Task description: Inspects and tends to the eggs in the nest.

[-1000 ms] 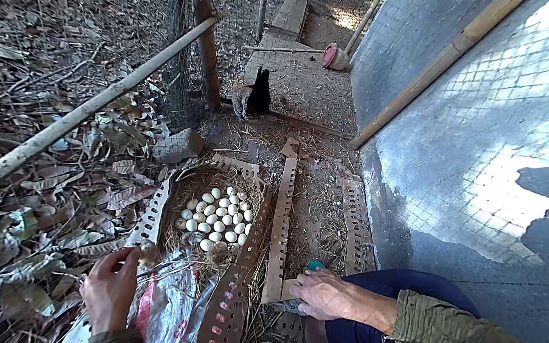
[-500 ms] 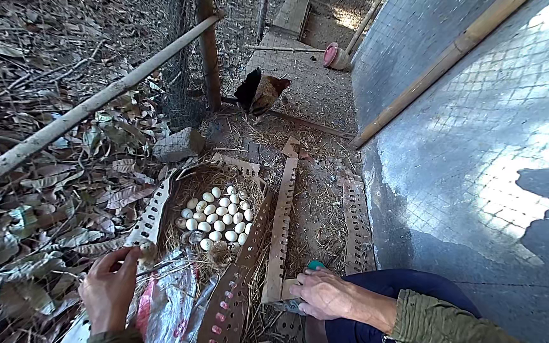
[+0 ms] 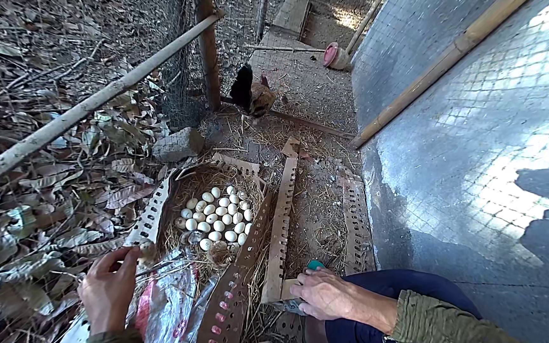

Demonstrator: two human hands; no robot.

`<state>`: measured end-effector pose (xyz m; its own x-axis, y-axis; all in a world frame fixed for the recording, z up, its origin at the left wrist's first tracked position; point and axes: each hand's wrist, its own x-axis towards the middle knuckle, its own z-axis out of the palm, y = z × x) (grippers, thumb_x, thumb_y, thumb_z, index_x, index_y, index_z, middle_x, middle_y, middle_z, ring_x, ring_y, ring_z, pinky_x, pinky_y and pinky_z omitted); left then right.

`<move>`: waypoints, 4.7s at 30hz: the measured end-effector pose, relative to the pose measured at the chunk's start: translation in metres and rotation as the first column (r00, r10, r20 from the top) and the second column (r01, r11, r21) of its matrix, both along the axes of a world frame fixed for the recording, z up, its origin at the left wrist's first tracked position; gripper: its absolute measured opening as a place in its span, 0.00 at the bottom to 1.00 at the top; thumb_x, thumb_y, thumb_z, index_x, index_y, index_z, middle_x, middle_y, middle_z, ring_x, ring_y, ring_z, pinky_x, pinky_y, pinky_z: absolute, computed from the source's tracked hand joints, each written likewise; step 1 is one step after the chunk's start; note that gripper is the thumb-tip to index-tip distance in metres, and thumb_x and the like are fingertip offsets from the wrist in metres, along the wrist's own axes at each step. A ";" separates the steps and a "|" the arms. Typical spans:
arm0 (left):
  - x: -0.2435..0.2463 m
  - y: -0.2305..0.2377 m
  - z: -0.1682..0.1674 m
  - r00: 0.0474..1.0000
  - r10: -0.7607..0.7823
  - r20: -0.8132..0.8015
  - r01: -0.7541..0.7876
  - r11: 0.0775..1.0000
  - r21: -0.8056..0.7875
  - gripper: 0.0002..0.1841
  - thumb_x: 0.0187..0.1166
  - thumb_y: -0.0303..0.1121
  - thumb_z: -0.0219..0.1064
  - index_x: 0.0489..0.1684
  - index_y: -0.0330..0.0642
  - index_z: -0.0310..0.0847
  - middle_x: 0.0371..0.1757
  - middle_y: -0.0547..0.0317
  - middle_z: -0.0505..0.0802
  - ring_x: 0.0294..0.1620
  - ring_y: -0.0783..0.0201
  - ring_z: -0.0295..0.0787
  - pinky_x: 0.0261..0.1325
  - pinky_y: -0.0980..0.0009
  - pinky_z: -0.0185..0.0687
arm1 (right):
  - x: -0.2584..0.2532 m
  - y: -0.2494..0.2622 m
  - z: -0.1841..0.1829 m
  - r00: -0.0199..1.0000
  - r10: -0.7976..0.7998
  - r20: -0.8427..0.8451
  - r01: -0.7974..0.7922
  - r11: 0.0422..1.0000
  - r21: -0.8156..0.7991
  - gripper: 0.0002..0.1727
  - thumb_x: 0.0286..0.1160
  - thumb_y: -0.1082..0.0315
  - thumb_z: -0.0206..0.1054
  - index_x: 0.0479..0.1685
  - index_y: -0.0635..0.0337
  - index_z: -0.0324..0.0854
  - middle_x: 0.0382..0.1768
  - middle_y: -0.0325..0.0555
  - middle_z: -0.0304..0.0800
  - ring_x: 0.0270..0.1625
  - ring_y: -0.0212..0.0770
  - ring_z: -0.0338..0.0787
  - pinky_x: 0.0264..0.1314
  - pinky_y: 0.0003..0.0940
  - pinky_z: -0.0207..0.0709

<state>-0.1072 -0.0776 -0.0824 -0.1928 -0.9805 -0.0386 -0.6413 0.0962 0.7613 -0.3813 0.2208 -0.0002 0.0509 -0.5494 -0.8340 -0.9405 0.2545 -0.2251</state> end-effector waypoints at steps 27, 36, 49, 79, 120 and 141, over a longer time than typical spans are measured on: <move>0.001 0.001 0.001 1.000 0.000 0.010 0.000 1.000 -0.012 0.17 0.83 0.41 0.67 0.49 0.33 0.89 0.50 0.37 0.91 0.48 0.46 0.87 0.57 0.41 0.76 | -0.001 0.004 0.000 1.000 -0.007 -0.003 0.007 1.000 -0.021 0.24 0.88 0.53 0.58 0.76 0.53 0.77 0.68 0.61 0.83 0.73 0.64 0.80 0.72 0.66 0.71; 0.000 0.002 0.001 1.000 0.006 0.009 -0.006 1.000 -0.029 0.17 0.82 0.42 0.68 0.48 0.33 0.89 0.49 0.38 0.91 0.47 0.47 0.87 0.56 0.42 0.76 | -0.001 0.004 -0.001 1.000 -0.006 -0.008 0.006 1.000 -0.010 0.24 0.89 0.52 0.58 0.77 0.52 0.76 0.69 0.60 0.83 0.74 0.64 0.80 0.73 0.65 0.71; 0.002 0.004 0.003 1.000 0.007 -0.014 -0.007 0.999 -0.038 0.16 0.83 0.40 0.68 0.48 0.32 0.88 0.47 0.38 0.91 0.44 0.49 0.87 0.54 0.45 0.78 | 0.000 0.005 -0.001 1.000 0.009 -0.017 -0.009 1.000 -0.012 0.24 0.89 0.53 0.58 0.78 0.53 0.76 0.69 0.62 0.83 0.74 0.65 0.80 0.73 0.67 0.70; 0.013 0.006 0.011 0.999 0.048 0.001 -0.048 0.998 -0.032 0.17 0.83 0.41 0.68 0.48 0.33 0.89 0.49 0.39 0.91 0.45 0.50 0.87 0.54 0.46 0.77 | 0.001 -0.002 0.002 0.999 0.030 -0.020 -0.030 0.999 -0.024 0.24 0.89 0.54 0.58 0.79 0.52 0.76 0.70 0.61 0.82 0.74 0.65 0.80 0.73 0.66 0.70; 0.021 0.003 0.005 0.999 0.052 -0.016 -0.052 0.998 -0.024 0.19 0.83 0.43 0.67 0.51 0.32 0.88 0.50 0.38 0.91 0.47 0.51 0.87 0.57 0.46 0.77 | 0.007 -0.009 0.002 0.999 0.051 0.003 -0.051 0.998 -0.048 0.24 0.89 0.54 0.58 0.78 0.53 0.76 0.68 0.62 0.83 0.72 0.65 0.81 0.71 0.66 0.71; 0.016 0.003 0.005 0.999 0.038 0.007 -0.038 0.999 -0.014 0.18 0.83 0.42 0.67 0.51 0.32 0.88 0.51 0.36 0.91 0.49 0.46 0.87 0.58 0.42 0.76 | 0.007 -0.012 0.002 0.999 0.047 0.008 -0.047 0.999 -0.026 0.24 0.89 0.54 0.58 0.78 0.52 0.76 0.68 0.61 0.83 0.73 0.65 0.80 0.72 0.66 0.70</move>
